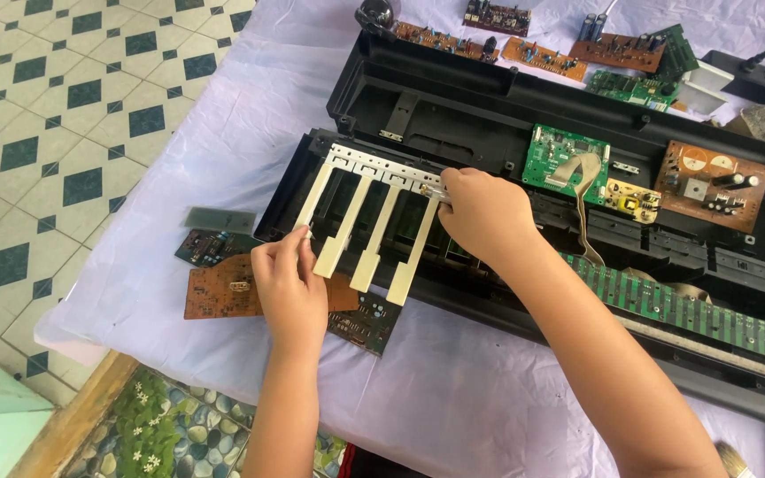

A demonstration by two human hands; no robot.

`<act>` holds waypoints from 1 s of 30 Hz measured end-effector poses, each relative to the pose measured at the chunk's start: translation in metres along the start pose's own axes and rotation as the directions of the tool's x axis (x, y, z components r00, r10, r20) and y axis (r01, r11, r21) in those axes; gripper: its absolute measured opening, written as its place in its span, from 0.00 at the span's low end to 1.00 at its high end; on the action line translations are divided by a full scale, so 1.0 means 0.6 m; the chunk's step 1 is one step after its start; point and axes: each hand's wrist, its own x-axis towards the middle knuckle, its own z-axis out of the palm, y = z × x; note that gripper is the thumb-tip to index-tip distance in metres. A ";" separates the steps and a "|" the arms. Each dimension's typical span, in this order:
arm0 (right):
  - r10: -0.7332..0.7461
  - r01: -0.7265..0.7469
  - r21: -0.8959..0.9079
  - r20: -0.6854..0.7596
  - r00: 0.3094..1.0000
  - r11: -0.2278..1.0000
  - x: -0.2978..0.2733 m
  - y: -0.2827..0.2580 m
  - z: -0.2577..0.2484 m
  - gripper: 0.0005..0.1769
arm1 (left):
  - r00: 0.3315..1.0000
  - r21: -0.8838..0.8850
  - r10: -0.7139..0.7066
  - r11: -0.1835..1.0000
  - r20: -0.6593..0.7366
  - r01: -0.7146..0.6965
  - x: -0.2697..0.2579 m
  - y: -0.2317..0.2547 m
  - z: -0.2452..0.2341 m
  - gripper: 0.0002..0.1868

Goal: The person uses a screwdriver to remove screws from a metal bracket attached to the internal circuit board of a disassembled keyboard. They then remove the bracket and use a brush to clean a detached white piano key before using the screwdriver to adjust a small component on the key.

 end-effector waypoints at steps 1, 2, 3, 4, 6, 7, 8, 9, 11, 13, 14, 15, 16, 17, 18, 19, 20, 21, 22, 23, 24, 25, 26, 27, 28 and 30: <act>0.000 0.000 -0.002 -0.003 1.000 1.000 -0.006 -0.006 -0.014 0.25 | 1.000 -0.002 0.001 1.000 -0.003 -0.001 -0.003 -0.002 0.001 0.07; 0.020 -0.022 0.066 0.029 0.999 0.998 -0.012 -0.012 -0.028 0.25 | 1.000 0.002 0.006 1.000 -0.002 -0.006 -0.006 -0.005 0.001 0.07; 0.035 -0.042 0.130 0.062 0.997 0.991 -0.018 -0.019 -0.043 0.26 | 1.000 0.007 0.009 1.000 -0.004 -0.009 -0.010 -0.008 0.001 0.08; 0.032 -0.039 0.126 0.059 0.998 0.991 -0.016 -0.016 -0.044 0.26 | 1.000 0.005 0.008 1.000 -0.009 -0.008 -0.010 -0.007 0.002 0.08; 0.103 -0.128 0.304 0.095 0.990 0.944 -0.014 -0.012 -0.043 0.26 | 1.000 0.006 0.028 1.000 -0.011 -0.028 -0.010 -0.006 -0.001 0.07; 0.101 -0.125 0.302 0.093 0.991 0.945 -0.018 -0.017 -0.049 0.26 | 0.999 0.005 0.028 1.000 -0.015 -0.028 -0.011 -0.008 0.001 0.07; 0.127 -0.152 0.355 0.094 0.987 0.923 -0.022 -0.022 -0.056 0.27 | 0.999 0.007 0.041 0.999 -0.034 -0.041 -0.011 -0.010 0.002 0.08; 0.151 -0.178 0.406 0.098 0.984 0.896 -0.027 -0.027 -0.063 0.28 | 0.997 0.011 0.054 0.999 -0.053 -0.053 -0.012 -0.012 0.003 0.08; 0.153 -0.160 0.435 0.050 0.987 0.886 -0.024 -0.032 -0.061 0.27 | 0.994 0.000 0.066 0.998 -0.093 -0.066 -0.006 -0.005 -0.002 0.09; 0.158 -0.143 0.465 0.006 0.987 0.874 -0.015 -0.035 -0.058 0.27 | 0.989 -0.010 0.077 0.997 -0.128 -0.079 0.001 -0.002 -0.004 0.09; 0.158 -0.124 0.489 -0.027 0.987 0.864 -0.007 -0.036 -0.055 0.27 | 0.987 -0.001 0.078 0.997 -0.141 -0.079 0.006 -0.002 -0.003 0.09; 0.158 -0.106 0.511 -0.060 0.986 0.853 0.000 -0.036 -0.053 0.26 | 0.985 0.008 0.077 0.997 -0.155 -0.077 0.010 -0.002 -0.002 0.09; 0.157 -0.106 0.509 -0.058 0.986 0.854 0.007 -0.041 -0.050 0.26 | 0.985 0.008 0.074 0.997 -0.155 -0.074 0.017 -0.002 -0.006 0.09; 0.150 -0.088 0.530 -0.074 0.986 0.843 0.014 -0.046 -0.047 0.27 | 0.982 0.011 0.080 0.997 -0.170 -0.079 0.024 -0.002 -0.010 0.08; 0.143 -0.069 0.551 -0.091 0.986 0.831 0.020 -0.050 -0.044 0.27 | 0.979 0.015 0.085 0.996 -0.184 -0.084 0.032 -0.001 -0.015 0.08; 0.141 -0.069 0.551 -0.089 0.986 0.832 0.028 -0.051 -0.038 0.27 | 0.979 0.016 0.084 0.996 -0.184 -0.082 0.035 -0.005 -0.012 0.08; 0.148 -0.070 0.540 -0.101 0.984 0.839 0.035 -0.051 -0.031 0.27 | 0.980 0.018 0.088 0.996 -0.180 -0.087 0.038 -0.009 -0.011 0.07; 0.152 -0.068 0.529 -0.117 0.981 0.846 0.045 -0.053 -0.026 0.27 | 0.979 0.021 0.096 0.995 -0.178 -0.093 0.044 -0.013 -0.009 0.07; 0.149 -0.065 0.529 -0.119 0.982 0.846 0.048 -0.055 -0.022 0.27 | 0.979 0.023 0.097 0.995 -0.181 -0.094 0.040 -0.015 -0.010 0.07; 0.143 -0.078 0.506 -0.092 0.985 0.859 0.053 -0.056 -0.018 0.26 | 0.987 0.033 0.064 0.998 -0.146 -0.060 0.038 -0.018 -0.010 0.06; 0.138 -0.090 0.483 -0.065 0.988 0.871 0.057 -0.056 -0.014 0.26 | 0.993 0.045 0.031 0.999 -0.111 -0.026 0.036 -0.021 -0.010 0.05; 0.142 -0.092 0.486 -0.066 0.988 0.869 0.059 -0.057 -0.011 0.26 | 0.993 0.044 0.035 0.999 -0.109 -0.030 0.034 -0.025 -0.010 0.05; 0.130 -0.079 0.508 -0.065 0.989 0.858 0.062 -0.058 -0.007 0.25 | 0.995 0.034 0.000 0.999 -0.095 0.003 0.033 -0.029 -0.009 0.05; 0.118 -0.071 0.528 -0.056 0.991 0.846 0.060 -0.058 0.000 0.25 | 0.996 0.025 -0.041 0.999 -0.077 0.043 0.025 -0.033 -0.010 0.04; 0.122 -0.078 0.530 -0.050 0.991 0.845 0.058 -0.062 0.000 0.25 | 0.997 0.026 -0.044 0.999 -0.070 0.046 0.029 -0.031 -0.010 0.04; 0.110 -0.048 0.534 -0.086 0.990 0.844 0.054 -0.072 -0.004 0.25 | 0.995 -0.004 -0.063 0.998 -0.072 0.063 0.036 -0.026 -0.014 0.04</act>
